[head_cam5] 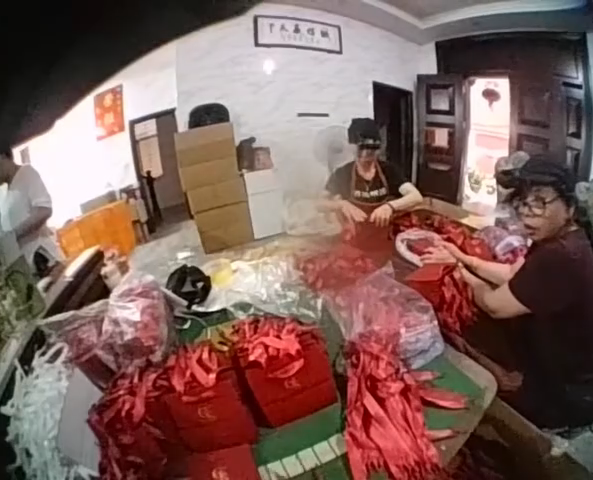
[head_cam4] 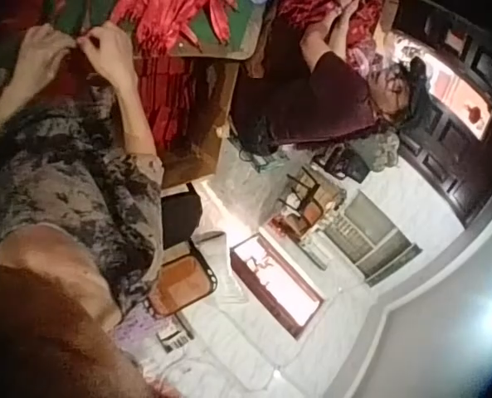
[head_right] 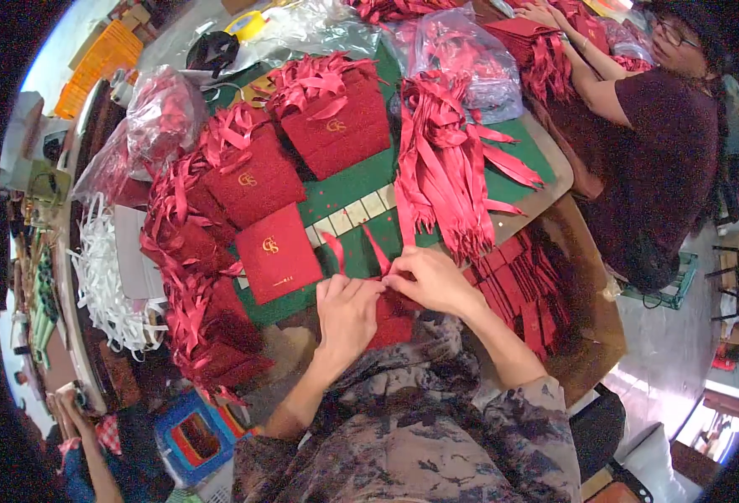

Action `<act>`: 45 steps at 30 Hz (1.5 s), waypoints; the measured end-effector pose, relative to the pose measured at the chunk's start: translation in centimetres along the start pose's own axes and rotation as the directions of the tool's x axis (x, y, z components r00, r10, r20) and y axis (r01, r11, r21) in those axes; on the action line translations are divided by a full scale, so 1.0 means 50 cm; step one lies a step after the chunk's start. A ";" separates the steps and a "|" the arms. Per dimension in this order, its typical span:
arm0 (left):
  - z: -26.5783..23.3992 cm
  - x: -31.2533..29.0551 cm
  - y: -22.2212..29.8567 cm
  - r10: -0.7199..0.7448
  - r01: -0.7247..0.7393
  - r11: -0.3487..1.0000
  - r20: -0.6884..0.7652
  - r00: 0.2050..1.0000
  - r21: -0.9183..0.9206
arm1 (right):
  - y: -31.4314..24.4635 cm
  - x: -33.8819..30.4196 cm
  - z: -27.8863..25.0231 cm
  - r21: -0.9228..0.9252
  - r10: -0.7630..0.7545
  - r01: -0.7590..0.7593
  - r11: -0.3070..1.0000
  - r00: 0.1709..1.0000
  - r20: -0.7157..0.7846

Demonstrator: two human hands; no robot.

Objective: The person attaches ribbon handles to red gift bags by hand.

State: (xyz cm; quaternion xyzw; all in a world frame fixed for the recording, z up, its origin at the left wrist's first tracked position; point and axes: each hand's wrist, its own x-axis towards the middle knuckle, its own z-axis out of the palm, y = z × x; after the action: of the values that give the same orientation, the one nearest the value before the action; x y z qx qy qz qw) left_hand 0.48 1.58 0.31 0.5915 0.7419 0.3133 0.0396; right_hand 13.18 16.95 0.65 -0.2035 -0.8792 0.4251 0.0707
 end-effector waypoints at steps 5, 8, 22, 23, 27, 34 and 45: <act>0.017 -0.007 -0.003 0.112 -0.109 0.993 -0.090 0.990 0.036 | 0.036 0.035 -0.017 -0.003 0.044 -0.045 0.999 0.979 0.200; 0.020 -0.008 -0.005 0.111 -0.110 0.994 -0.108 0.988 0.016 | 0.047 0.047 -0.014 0.031 0.008 -0.017 0.999 0.959 0.282; 0.016 -0.016 -0.022 -0.225 0.212 0.967 -0.082 0.971 -0.141 | 0.023 0.028 0.049 0.183 0.048 0.003 0.983 0.961 -0.273; 0.013 -0.015 -0.027 -0.236 0.223 0.965 -0.085 0.968 -0.140 | 0.016 0.017 0.037 0.185 0.045 0.004 0.983 0.964 -0.262; 0.018 -0.008 -0.038 -0.247 0.232 0.963 -0.103 0.964 -0.141 | 0.004 -0.059 -0.003 -0.202 -0.143 0.125 0.971 0.987 -0.078; 0.047 0.013 -0.052 -0.270 0.261 0.960 -0.093 0.958 -0.102 | -0.064 -0.151 -0.044 -0.048 -0.185 0.189 0.981 0.980 0.073; 0.029 -0.021 -0.028 -0.081 0.054 0.987 -0.179 0.981 -0.151 | -0.001 -0.153 0.018 -0.086 0.287 -0.294 0.952 0.954 -0.086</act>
State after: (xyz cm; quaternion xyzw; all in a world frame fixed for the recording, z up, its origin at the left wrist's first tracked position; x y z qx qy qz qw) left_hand 0.25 1.08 -1.91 0.5298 0.7373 0.4184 0.0245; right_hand 19.85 13.08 0.49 -0.3490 -0.8562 0.3797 0.0292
